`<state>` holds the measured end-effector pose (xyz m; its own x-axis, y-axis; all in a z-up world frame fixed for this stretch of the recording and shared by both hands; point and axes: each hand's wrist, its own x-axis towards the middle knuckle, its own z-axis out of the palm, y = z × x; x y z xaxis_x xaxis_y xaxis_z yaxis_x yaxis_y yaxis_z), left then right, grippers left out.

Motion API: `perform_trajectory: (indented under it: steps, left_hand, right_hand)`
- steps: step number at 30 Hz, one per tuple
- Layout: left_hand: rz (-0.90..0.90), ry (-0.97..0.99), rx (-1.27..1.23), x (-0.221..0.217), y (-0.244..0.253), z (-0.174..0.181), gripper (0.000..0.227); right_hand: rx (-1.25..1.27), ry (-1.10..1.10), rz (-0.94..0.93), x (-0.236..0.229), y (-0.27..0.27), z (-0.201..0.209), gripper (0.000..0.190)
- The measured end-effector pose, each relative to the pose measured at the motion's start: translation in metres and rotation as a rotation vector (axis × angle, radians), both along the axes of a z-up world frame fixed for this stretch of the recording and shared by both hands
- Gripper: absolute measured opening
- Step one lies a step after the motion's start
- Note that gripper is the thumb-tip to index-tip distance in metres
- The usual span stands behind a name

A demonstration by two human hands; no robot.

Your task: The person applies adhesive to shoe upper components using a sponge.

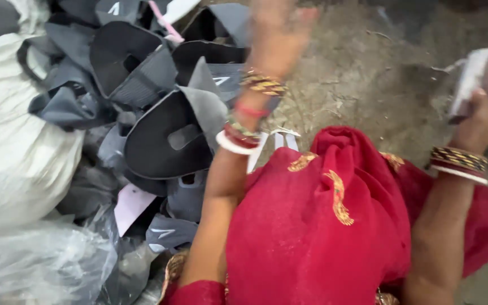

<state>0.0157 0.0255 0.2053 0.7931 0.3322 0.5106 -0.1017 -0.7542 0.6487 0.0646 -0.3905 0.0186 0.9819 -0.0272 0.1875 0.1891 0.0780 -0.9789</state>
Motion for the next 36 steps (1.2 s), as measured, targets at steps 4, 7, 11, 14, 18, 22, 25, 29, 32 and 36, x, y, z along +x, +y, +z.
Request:
perform_trajectory:
  steps: [4,7,11,14,18,22,25,29,32,36]
  left_hand:
    - [0.784,0.086,0.378,-0.118,0.166,0.002,0.078]
    - [1.425,0.410,0.362,-0.212,0.305,-0.040,0.096]
    - [1.070,0.577,-0.176,-0.278,0.387,-0.069,0.069]
    - [0.907,0.158,0.071,-0.241,0.319,-0.035,0.043]
    - [0.623,-0.315,0.455,-0.171,0.193,0.062,0.022]
    - [0.547,-0.339,0.238,-0.117,0.165,0.051,0.026]
    - [0.434,-0.293,0.128,-0.083,0.139,0.027,0.028]
    - [0.265,-0.268,-0.059,-0.040,0.102,-0.032,0.029]
    - [0.182,-0.232,-0.222,-0.013,0.054,-0.070,0.027]
    - [0.152,-0.188,-0.250,0.009,0.002,-0.101,0.022]
  right_hand:
    - [0.067,0.073,-0.016,0.003,-0.010,-0.025,0.050]
    - [0.024,0.068,-0.019,0.002,-0.008,-0.023,0.050]
    - [0.060,0.164,-0.033,0.003,0.004,-0.012,0.047]
    - [0.032,0.172,-0.056,-0.003,0.027,0.035,0.046]
    - [-0.094,0.411,-0.184,-0.004,0.003,-0.007,0.036]
    - [0.096,0.071,-0.002,-0.003,-0.006,-0.011,0.047]
    - [-0.089,-0.009,-0.058,-0.003,-0.013,-0.008,0.050]
    - [-0.237,-0.070,-0.130,0.000,-0.009,-0.016,0.047]
    - [-0.489,-0.138,-0.247,0.001,-0.003,-0.009,0.045]
    - [-0.947,-0.029,-0.402,-0.005,0.004,0.001,0.061]
